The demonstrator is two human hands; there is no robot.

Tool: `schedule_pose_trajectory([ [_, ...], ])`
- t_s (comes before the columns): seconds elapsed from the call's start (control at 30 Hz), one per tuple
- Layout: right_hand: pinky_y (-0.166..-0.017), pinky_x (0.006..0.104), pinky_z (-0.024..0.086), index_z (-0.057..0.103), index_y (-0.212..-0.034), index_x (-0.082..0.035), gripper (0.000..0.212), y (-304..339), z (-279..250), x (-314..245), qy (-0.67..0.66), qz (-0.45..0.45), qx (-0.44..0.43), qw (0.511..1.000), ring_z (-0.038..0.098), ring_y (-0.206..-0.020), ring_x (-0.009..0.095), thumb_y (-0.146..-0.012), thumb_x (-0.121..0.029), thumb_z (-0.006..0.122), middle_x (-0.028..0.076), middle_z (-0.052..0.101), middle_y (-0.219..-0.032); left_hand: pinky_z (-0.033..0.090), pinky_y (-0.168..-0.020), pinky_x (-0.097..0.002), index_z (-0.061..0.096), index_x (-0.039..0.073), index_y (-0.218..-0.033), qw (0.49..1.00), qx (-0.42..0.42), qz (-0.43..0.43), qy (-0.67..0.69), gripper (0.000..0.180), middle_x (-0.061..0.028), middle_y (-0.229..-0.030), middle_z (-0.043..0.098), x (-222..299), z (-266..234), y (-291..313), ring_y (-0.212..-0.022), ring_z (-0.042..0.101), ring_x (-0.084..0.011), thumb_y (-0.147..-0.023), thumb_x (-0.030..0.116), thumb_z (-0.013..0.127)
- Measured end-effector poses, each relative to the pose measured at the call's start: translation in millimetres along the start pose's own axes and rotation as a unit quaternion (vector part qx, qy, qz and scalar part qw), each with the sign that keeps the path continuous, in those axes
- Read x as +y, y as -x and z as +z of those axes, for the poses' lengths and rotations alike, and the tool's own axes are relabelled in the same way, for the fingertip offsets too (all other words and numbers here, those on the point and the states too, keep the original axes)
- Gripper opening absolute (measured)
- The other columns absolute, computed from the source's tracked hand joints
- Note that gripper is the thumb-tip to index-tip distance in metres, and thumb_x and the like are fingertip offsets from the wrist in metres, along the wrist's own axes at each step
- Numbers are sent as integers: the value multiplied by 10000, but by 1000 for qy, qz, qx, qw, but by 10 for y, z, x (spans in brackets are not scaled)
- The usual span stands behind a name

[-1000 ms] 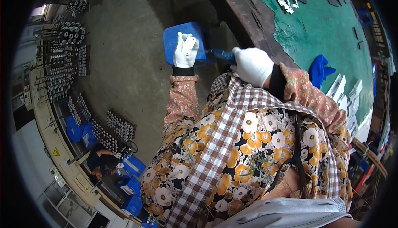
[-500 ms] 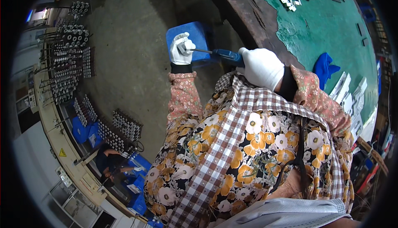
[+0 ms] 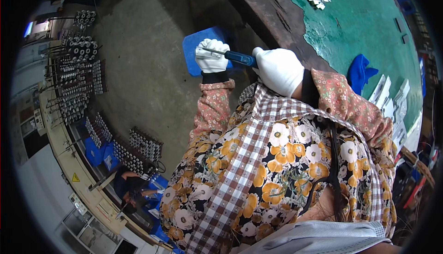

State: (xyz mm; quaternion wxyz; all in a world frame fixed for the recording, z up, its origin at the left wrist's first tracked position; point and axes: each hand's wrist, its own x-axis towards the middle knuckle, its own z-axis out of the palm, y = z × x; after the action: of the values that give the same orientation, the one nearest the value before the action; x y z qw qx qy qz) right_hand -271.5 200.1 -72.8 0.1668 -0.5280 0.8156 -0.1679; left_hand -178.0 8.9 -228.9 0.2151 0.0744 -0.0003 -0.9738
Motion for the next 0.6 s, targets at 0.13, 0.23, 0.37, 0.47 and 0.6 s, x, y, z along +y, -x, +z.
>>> schedule_pose_trajectory([
  [0.13, -566, 435, 490, 542, -836, -38, 132, 3, 9, -6, 19, 5, 6, 1000, 615, -609, 349, -767, -125, 613, 149, 589, -603, 291, -526, -269, 569, 142, -640, 998, -23, -21, 61, 138, 45, -546, 443, -114, -2, -36, -470, 341, -108, -765, 199, 553],
  [0.23, -561, 433, 489, 538, -830, -34, 129, 21, -26, -38, 9, -4, -6, 1000, 615, -607, 349, -766, -119, 610, 145, 589, -601, 310, -525, -276, 589, 124, -656, 998, -27, -2, 59, 130, 25, -592, 494, -64, -114, -65, -482, 371, -114, -754, 205, 565],
  [0.37, -549, 437, 483, 532, -820, -32, 111, -21, 39, -17, 14, -27, 48, 998, 610, -597, 350, -758, -101, 594, 142, 584, -598, 335, -535, -285, 599, 108, -647, 999, -11, 5, 47, 175, 5, -576, 485, -13, -67, -34, -478, 399, -133, -779, 196, 526],
  [0.47, -544, 439, 481, 533, -820, -31, 80, 91, -7, -3, 17, 1, 5, 1000, 610, -593, 348, -765, -82, 561, 144, 584, -598, 334, -535, -287, 630, 98, -653, 998, -13, 38, 55, 199, -16, -586, 510, -9, -73, -64, -484, 429, -145, -782, 192, 511],
  [0.6, -549, 444, 484, 532, -829, -27, 57, 86, -29, 19, 17, 15, -20, 1000, 617, -601, 353, -789, -67, 524, 158, 587, -599, 430, -611, -288, 618, 43, -598, 990, 46, 123, 58, 97, -67, -652, 569, -52, 123, -70, -634, 538, -174, -672, 103, 599],
])
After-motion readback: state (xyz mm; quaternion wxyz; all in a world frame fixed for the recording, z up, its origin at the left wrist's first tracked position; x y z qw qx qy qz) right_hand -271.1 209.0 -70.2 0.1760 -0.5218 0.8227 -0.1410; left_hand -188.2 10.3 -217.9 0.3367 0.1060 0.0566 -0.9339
